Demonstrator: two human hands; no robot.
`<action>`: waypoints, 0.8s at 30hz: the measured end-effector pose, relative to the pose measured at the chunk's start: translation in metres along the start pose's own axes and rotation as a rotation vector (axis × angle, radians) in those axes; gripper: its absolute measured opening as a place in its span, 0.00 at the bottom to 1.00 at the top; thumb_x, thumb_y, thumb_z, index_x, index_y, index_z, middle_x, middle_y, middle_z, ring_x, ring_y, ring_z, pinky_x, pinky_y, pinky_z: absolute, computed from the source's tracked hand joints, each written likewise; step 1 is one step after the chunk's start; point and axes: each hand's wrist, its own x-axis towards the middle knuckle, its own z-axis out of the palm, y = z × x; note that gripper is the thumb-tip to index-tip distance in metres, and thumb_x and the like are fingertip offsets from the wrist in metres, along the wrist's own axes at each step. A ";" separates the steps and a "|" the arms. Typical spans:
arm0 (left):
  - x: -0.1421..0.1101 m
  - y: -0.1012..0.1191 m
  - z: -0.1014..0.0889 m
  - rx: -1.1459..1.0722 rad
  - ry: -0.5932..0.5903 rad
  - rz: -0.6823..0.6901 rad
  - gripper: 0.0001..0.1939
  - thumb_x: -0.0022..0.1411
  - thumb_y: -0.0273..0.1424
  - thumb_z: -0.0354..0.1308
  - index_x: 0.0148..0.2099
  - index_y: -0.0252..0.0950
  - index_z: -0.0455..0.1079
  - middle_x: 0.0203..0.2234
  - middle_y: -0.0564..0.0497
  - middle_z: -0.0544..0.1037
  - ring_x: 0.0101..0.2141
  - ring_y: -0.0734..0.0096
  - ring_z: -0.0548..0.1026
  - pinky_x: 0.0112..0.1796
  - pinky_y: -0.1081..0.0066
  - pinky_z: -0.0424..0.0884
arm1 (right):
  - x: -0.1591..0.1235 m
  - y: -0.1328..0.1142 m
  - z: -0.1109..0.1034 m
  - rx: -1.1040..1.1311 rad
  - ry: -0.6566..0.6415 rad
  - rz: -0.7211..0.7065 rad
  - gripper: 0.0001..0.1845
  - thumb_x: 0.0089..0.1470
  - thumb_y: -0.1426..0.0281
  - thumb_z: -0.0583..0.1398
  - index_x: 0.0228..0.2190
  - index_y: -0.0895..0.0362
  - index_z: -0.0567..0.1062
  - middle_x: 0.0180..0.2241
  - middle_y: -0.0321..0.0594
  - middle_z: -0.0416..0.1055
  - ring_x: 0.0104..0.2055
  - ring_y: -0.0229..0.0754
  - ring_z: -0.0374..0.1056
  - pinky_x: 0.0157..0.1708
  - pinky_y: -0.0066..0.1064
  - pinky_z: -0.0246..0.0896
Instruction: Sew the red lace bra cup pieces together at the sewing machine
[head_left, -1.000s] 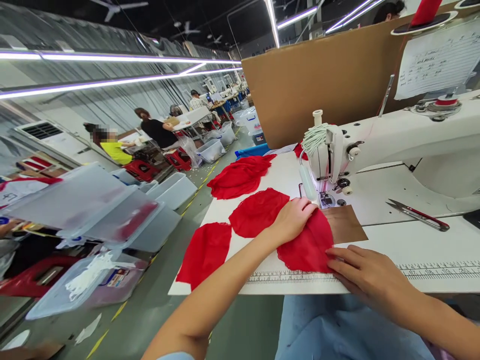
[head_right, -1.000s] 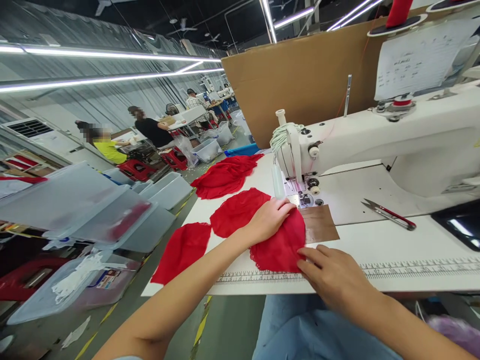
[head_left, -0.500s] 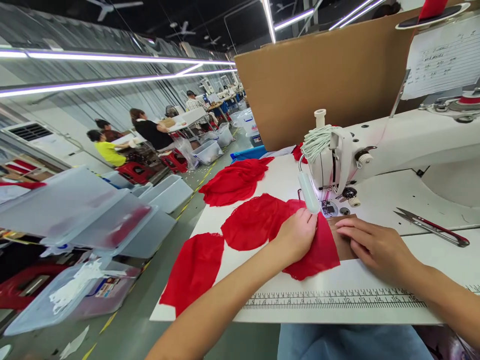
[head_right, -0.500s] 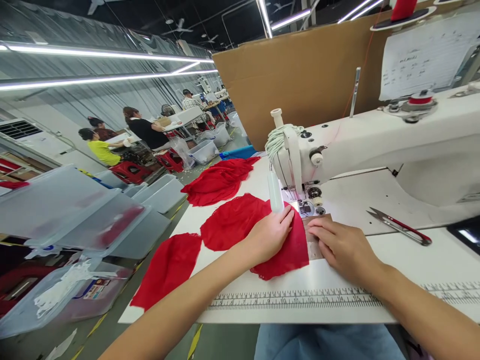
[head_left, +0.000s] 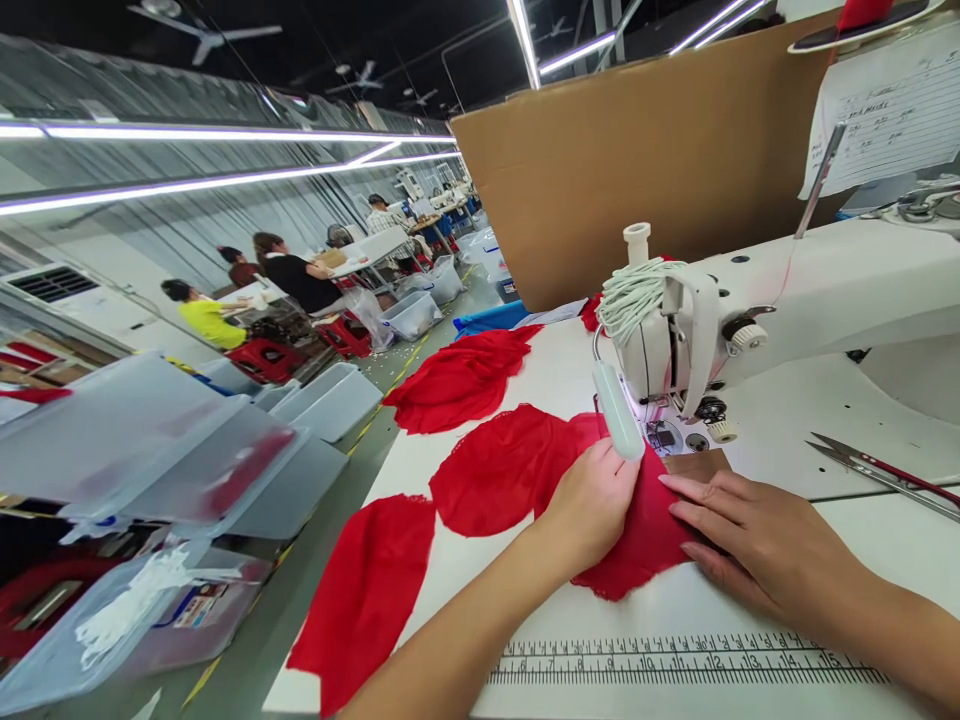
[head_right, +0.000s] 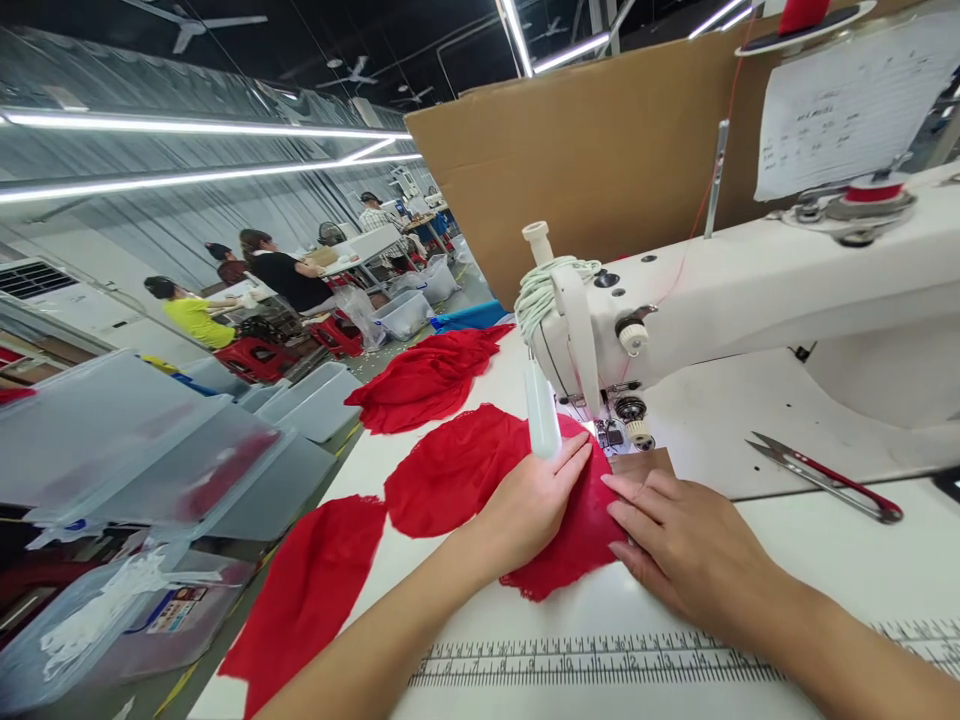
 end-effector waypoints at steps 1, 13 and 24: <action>0.000 -0.001 0.001 0.013 0.000 0.003 0.25 0.65 0.15 0.39 0.60 0.31 0.65 0.53 0.35 0.75 0.50 0.53 0.75 0.46 0.54 0.77 | 0.000 0.000 0.000 0.007 -0.005 0.007 0.17 0.68 0.67 0.53 0.51 0.56 0.78 0.46 0.48 0.81 0.38 0.49 0.75 0.32 0.40 0.73; 0.003 -0.004 0.005 0.153 0.018 0.043 0.19 0.71 0.20 0.41 0.54 0.27 0.71 0.54 0.34 0.76 0.50 0.54 0.75 0.49 0.57 0.74 | -0.003 0.001 0.007 0.000 -0.055 0.031 0.15 0.69 0.63 0.53 0.44 0.58 0.75 0.47 0.52 0.78 0.38 0.51 0.70 0.33 0.42 0.67; 0.007 -0.016 0.012 0.117 0.082 0.065 0.19 0.74 0.24 0.41 0.57 0.31 0.70 0.55 0.39 0.77 0.54 0.57 0.73 0.54 0.57 0.72 | -0.002 0.002 0.009 0.015 -0.049 0.039 0.16 0.68 0.64 0.55 0.49 0.62 0.74 0.48 0.55 0.77 0.40 0.52 0.68 0.36 0.43 0.69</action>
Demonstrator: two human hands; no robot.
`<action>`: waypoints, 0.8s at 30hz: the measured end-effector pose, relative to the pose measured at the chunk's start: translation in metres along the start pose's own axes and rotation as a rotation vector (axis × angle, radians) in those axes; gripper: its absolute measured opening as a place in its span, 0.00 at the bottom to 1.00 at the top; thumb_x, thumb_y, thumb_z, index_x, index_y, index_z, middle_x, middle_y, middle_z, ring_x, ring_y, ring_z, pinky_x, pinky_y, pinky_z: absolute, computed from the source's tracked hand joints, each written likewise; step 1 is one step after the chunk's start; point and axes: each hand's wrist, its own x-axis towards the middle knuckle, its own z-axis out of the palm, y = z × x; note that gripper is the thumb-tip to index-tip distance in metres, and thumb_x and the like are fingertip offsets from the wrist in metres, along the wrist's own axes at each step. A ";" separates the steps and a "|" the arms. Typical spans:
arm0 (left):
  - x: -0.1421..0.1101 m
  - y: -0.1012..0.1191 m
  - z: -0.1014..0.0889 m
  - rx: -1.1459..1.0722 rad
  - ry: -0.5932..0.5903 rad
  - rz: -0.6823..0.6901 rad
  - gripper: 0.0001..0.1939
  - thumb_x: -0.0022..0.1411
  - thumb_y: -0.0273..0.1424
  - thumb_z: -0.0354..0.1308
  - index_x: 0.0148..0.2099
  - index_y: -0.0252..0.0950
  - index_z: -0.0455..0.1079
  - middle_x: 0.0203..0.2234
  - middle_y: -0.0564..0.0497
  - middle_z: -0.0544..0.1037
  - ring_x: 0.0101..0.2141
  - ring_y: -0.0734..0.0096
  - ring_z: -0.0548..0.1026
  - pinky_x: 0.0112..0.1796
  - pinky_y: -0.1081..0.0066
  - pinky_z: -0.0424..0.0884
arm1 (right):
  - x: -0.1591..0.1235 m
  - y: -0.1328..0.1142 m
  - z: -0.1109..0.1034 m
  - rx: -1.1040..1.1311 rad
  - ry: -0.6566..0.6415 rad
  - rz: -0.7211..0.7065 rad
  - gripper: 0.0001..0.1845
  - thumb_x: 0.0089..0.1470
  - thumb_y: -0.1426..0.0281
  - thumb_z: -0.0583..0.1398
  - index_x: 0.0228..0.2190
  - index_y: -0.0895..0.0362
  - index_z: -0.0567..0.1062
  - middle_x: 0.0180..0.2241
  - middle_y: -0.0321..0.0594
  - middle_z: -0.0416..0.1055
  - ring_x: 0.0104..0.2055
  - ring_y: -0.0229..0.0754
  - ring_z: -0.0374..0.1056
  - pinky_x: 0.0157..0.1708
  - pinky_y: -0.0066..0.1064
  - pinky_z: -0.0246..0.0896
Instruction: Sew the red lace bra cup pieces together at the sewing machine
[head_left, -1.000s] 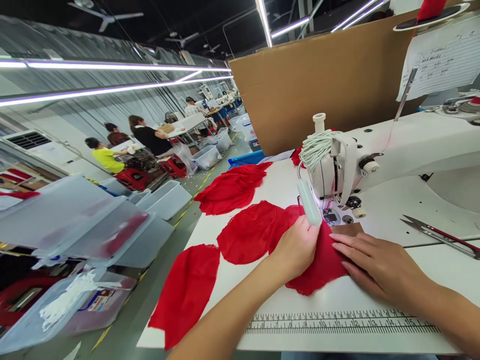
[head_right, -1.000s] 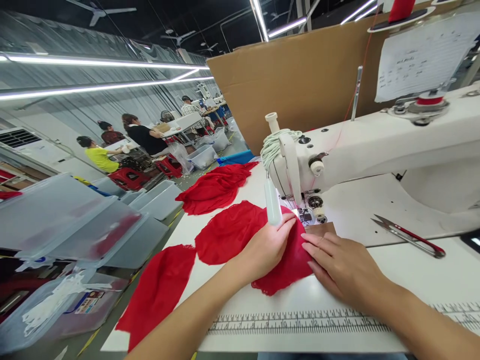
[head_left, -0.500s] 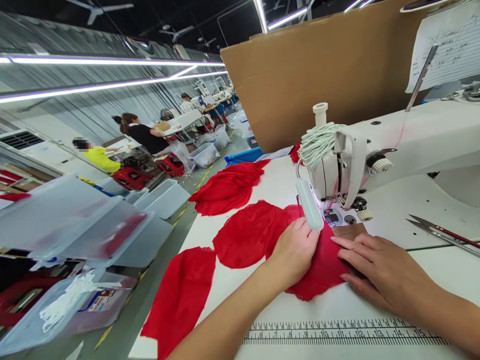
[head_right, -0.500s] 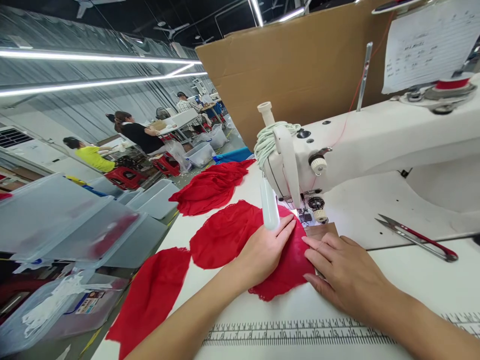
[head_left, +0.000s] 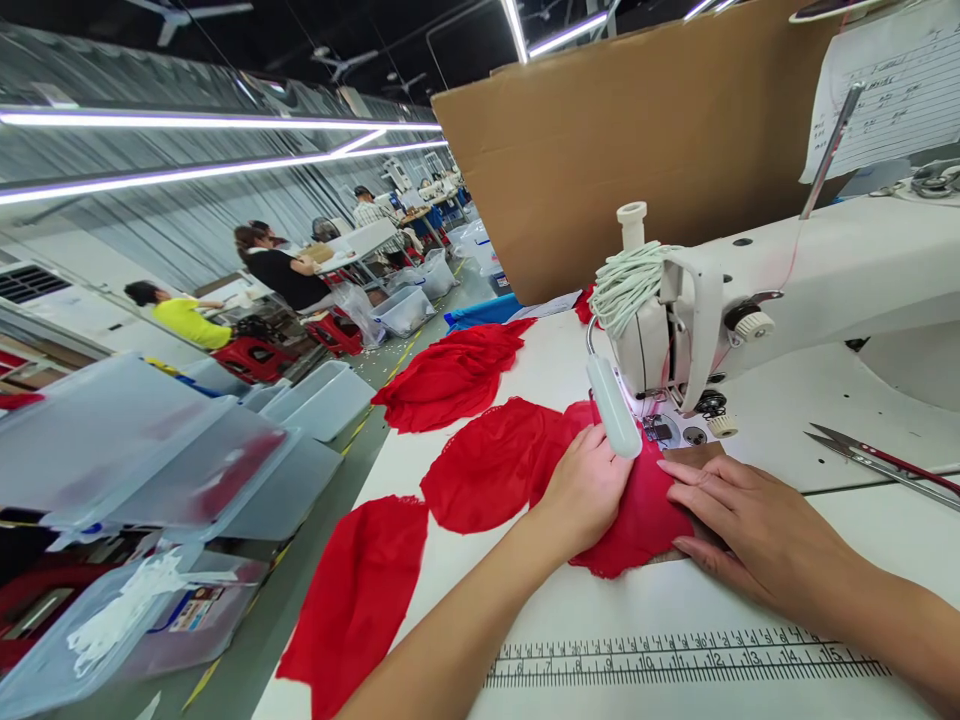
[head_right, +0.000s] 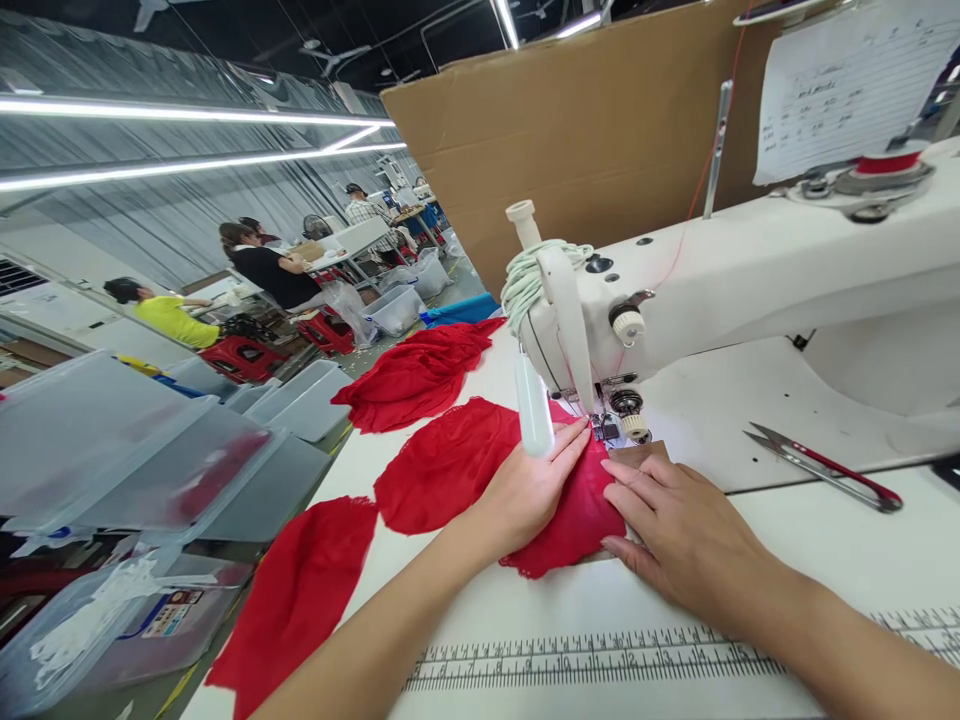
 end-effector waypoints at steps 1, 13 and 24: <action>0.000 -0.001 0.000 0.002 0.006 0.003 0.19 0.75 0.24 0.41 0.58 0.31 0.70 0.55 0.39 0.76 0.55 0.57 0.73 0.55 0.57 0.72 | 0.000 0.000 0.000 0.005 0.000 0.003 0.17 0.68 0.64 0.55 0.49 0.62 0.75 0.47 0.55 0.77 0.40 0.52 0.68 0.36 0.43 0.69; 0.003 -0.005 0.001 0.061 -0.001 0.019 0.18 0.76 0.26 0.42 0.56 0.32 0.72 0.55 0.39 0.77 0.56 0.59 0.73 0.56 0.58 0.72 | 0.000 -0.001 0.000 -0.008 -0.004 -0.006 0.20 0.70 0.63 0.52 0.52 0.64 0.73 0.47 0.55 0.77 0.41 0.52 0.68 0.36 0.43 0.69; 0.002 -0.008 0.002 0.025 -0.004 0.032 0.18 0.74 0.23 0.43 0.58 0.32 0.70 0.56 0.39 0.76 0.57 0.59 0.71 0.56 0.57 0.71 | -0.013 -0.002 0.004 0.035 0.029 0.040 0.14 0.69 0.66 0.53 0.43 0.57 0.77 0.41 0.49 0.79 0.39 0.49 0.68 0.35 0.39 0.65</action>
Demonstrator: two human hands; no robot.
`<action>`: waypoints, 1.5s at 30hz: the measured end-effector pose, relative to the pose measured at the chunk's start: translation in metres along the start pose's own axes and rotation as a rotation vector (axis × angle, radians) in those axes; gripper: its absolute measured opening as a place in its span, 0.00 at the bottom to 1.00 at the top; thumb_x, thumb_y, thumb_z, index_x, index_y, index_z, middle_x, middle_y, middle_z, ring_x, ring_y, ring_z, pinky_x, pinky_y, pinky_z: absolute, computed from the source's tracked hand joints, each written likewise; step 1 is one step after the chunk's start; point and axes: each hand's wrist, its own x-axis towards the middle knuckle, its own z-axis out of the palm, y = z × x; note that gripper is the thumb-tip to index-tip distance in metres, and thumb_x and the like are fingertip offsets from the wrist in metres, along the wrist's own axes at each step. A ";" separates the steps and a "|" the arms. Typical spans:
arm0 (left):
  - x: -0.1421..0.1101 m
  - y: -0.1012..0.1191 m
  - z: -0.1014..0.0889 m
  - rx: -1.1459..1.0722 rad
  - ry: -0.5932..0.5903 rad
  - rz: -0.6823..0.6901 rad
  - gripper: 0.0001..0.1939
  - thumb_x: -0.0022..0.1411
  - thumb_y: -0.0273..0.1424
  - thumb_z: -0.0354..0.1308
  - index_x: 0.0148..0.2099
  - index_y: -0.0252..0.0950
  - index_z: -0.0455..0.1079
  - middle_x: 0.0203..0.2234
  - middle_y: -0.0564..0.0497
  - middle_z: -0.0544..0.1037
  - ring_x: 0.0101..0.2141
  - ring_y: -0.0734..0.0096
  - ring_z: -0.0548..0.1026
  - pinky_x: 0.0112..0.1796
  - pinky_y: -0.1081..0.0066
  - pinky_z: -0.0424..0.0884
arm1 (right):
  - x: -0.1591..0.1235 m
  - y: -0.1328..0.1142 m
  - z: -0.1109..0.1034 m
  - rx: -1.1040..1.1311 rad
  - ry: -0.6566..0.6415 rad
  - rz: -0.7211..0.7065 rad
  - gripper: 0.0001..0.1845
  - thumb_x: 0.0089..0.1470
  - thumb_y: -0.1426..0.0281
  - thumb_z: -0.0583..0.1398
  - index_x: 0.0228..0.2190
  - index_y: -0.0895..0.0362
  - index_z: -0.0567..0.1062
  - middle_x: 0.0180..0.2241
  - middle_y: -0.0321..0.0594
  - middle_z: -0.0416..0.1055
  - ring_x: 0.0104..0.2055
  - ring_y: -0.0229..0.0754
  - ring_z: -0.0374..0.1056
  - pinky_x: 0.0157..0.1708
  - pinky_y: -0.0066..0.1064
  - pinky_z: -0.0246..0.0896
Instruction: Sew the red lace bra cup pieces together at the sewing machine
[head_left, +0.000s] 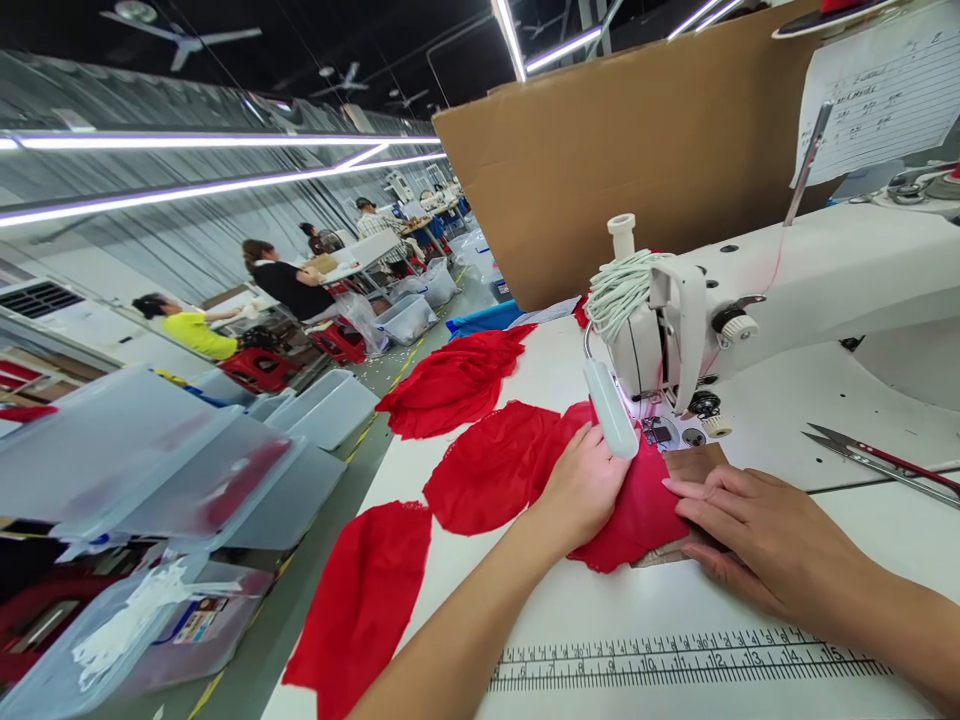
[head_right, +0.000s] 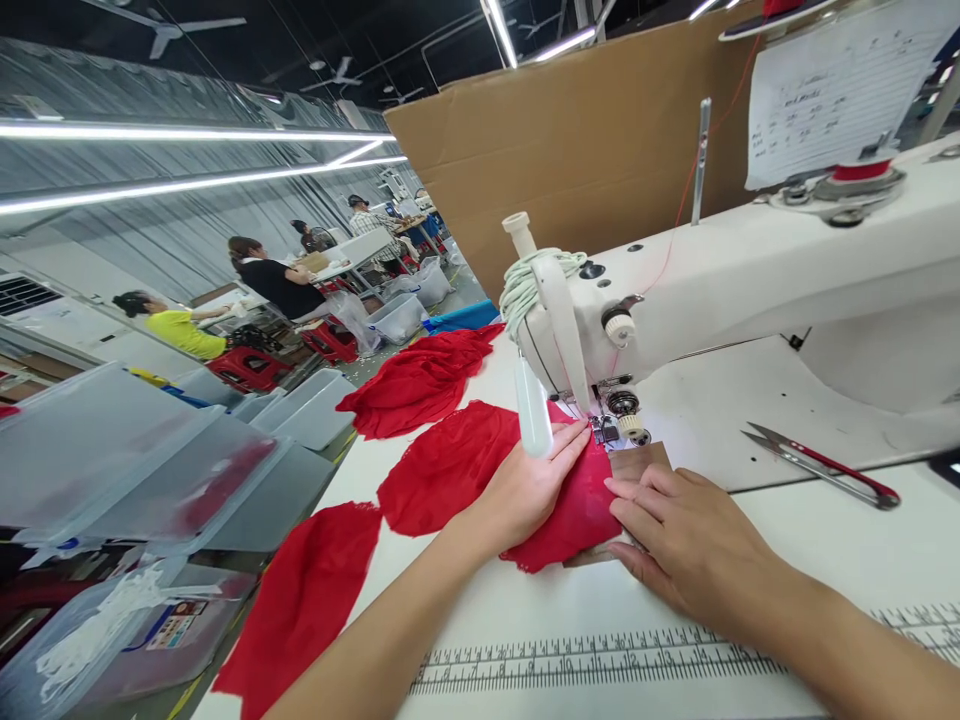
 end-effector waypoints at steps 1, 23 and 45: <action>0.000 0.000 0.000 -0.002 -0.003 -0.001 0.18 0.74 0.23 0.43 0.58 0.32 0.70 0.56 0.39 0.76 0.58 0.59 0.71 0.57 0.57 0.71 | 0.000 0.000 0.000 0.004 -0.004 0.002 0.14 0.69 0.66 0.53 0.44 0.57 0.77 0.42 0.49 0.79 0.40 0.49 0.68 0.36 0.40 0.65; 0.005 0.000 0.000 0.038 -0.051 -0.056 0.17 0.74 0.25 0.44 0.57 0.34 0.71 0.55 0.41 0.76 0.56 0.58 0.72 0.59 0.56 0.70 | 0.017 0.001 -0.013 -0.030 0.001 -0.070 0.16 0.70 0.69 0.52 0.50 0.63 0.75 0.38 0.49 0.79 0.38 0.49 0.70 0.31 0.37 0.69; -0.005 0.013 -0.035 -0.349 -0.135 0.117 0.23 0.70 0.18 0.44 0.62 0.35 0.68 0.44 0.44 0.74 0.38 0.68 0.73 0.35 0.71 0.72 | -0.002 0.005 -0.022 0.116 -0.031 -0.043 0.15 0.62 0.81 0.50 0.36 0.54 0.74 0.39 0.42 0.81 0.33 0.43 0.70 0.30 0.34 0.64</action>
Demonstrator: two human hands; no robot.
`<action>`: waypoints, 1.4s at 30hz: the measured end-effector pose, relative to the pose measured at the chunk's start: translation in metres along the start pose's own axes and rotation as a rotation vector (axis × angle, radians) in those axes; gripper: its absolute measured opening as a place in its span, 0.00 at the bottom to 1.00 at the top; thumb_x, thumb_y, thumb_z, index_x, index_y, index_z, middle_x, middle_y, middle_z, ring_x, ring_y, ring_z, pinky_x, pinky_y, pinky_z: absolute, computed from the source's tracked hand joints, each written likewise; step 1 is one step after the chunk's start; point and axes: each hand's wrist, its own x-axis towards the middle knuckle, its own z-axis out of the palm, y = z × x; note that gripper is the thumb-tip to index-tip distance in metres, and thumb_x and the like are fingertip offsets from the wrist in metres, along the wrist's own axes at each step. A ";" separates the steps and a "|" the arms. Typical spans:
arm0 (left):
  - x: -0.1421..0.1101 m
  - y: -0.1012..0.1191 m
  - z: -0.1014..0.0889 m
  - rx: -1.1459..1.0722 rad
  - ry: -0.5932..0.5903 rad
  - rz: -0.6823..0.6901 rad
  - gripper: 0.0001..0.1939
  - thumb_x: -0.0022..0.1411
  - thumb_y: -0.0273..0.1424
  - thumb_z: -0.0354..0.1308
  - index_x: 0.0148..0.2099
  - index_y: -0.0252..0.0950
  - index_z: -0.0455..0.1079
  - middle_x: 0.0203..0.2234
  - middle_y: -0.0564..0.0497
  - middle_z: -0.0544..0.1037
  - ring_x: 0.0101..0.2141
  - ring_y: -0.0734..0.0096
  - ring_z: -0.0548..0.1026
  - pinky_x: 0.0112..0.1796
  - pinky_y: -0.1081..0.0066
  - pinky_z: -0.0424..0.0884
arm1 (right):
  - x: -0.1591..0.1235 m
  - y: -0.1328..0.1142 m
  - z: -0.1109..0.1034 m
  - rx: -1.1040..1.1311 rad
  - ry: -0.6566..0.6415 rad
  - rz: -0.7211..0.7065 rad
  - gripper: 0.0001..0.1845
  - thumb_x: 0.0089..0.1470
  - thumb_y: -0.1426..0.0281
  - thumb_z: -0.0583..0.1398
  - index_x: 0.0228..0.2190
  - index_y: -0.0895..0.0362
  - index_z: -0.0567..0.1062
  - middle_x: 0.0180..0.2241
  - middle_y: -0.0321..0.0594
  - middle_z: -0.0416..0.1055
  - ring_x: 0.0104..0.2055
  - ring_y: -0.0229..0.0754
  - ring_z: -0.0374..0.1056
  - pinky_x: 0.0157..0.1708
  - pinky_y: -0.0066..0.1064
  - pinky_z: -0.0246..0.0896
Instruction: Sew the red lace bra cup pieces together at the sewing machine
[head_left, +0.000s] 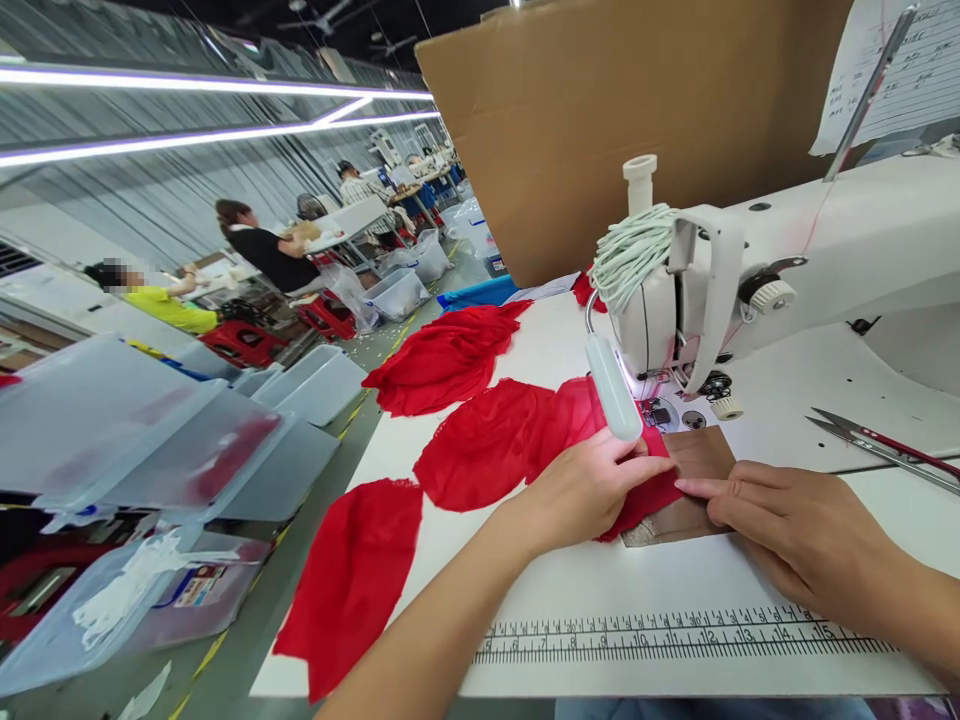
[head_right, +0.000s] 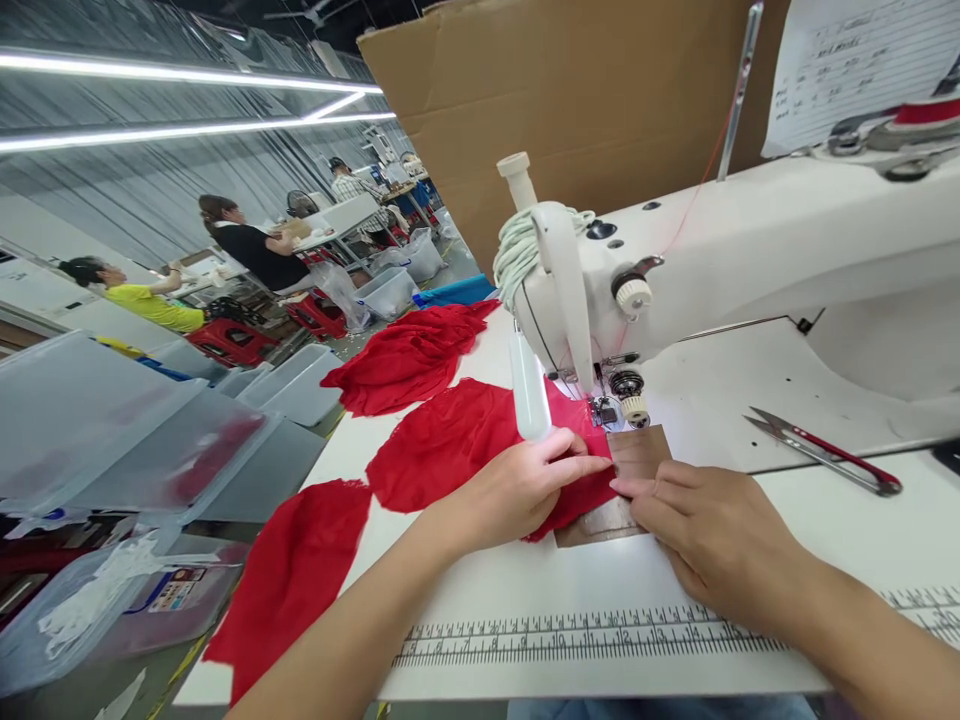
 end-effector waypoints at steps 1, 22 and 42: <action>-0.001 0.000 0.000 0.027 0.001 0.010 0.22 0.72 0.20 0.45 0.63 0.36 0.68 0.44 0.45 0.74 0.37 0.69 0.72 0.35 0.71 0.72 | 0.000 0.000 0.000 -0.014 -0.007 -0.009 0.15 0.62 0.80 0.50 0.35 0.54 0.75 0.38 0.42 0.80 0.32 0.43 0.70 0.29 0.34 0.65; -0.012 0.018 -0.018 0.195 -0.129 0.034 0.20 0.74 0.27 0.51 0.65 0.38 0.67 0.57 0.41 0.74 0.50 0.61 0.74 0.44 0.65 0.78 | 0.018 -0.006 -0.005 -0.024 0.005 -0.142 0.23 0.53 0.85 0.50 0.43 0.59 0.77 0.32 0.43 0.79 0.31 0.45 0.66 0.26 0.34 0.68; -0.006 0.024 -0.011 0.344 -0.055 0.004 0.14 0.76 0.26 0.44 0.52 0.31 0.72 0.37 0.47 0.73 0.34 0.65 0.70 0.32 0.67 0.69 | 0.004 0.005 0.019 -0.011 -0.032 0.008 0.19 0.54 0.86 0.49 0.35 0.55 0.73 0.39 0.45 0.78 0.38 0.47 0.67 0.30 0.35 0.65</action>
